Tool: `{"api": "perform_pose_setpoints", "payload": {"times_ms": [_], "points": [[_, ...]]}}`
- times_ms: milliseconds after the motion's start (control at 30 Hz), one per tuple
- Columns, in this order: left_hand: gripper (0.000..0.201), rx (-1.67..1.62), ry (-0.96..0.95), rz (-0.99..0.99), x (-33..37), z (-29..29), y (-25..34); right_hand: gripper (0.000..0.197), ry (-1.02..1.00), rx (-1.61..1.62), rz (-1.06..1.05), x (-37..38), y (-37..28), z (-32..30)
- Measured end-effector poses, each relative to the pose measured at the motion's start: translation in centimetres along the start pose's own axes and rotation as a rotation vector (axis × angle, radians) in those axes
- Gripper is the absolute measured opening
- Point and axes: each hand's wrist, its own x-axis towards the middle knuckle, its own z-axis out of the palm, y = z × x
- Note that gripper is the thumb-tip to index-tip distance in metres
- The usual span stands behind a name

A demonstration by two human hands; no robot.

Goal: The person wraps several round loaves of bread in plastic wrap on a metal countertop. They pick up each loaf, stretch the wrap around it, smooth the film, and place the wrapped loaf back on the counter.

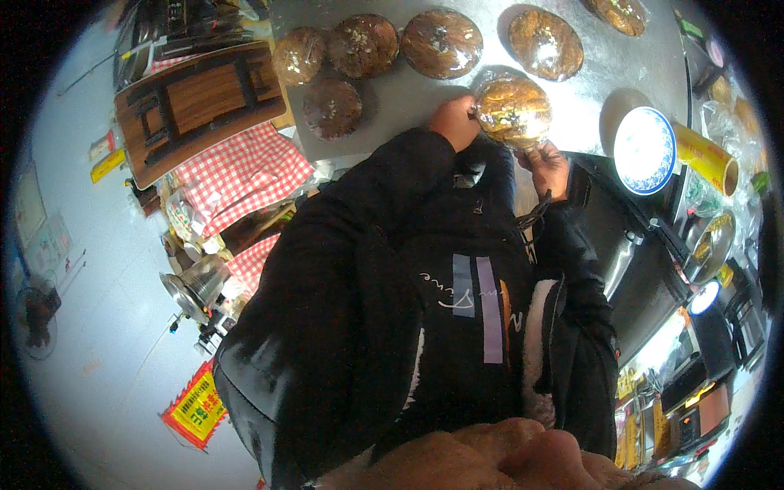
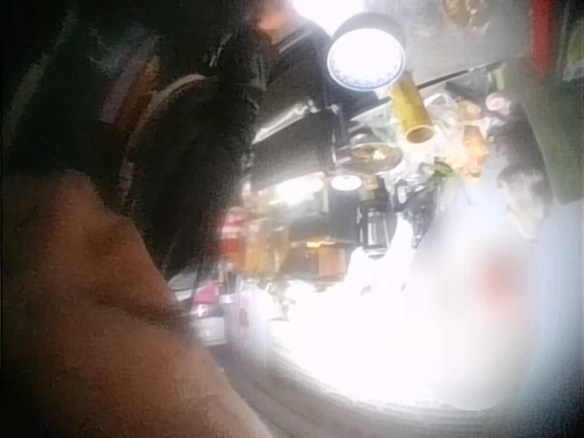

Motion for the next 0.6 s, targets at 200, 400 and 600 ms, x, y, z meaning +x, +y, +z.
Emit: {"api": "perform_pose_setpoints", "payload": {"times_ms": [200, 400, 600], "points": [[0.021, 0.077, 0.043, 0.023, 0.3, -0.2, 0.2, 0.007, -0.003, 0.022, 0.039, 0.7, 0.6, -0.9], [0.023, -0.088, 0.061, 0.037, 0.7, -1.0, -0.4, 0.023, 0.150, 0.161, 0.011, 0.0, -3.6, -1.9], [0.030, -1.074, -0.113, -0.469, -0.6, -2.5, 0.8, 0.075, 0.003, 0.108, 0.092, 0.1, -8.8, -0.1]]}}
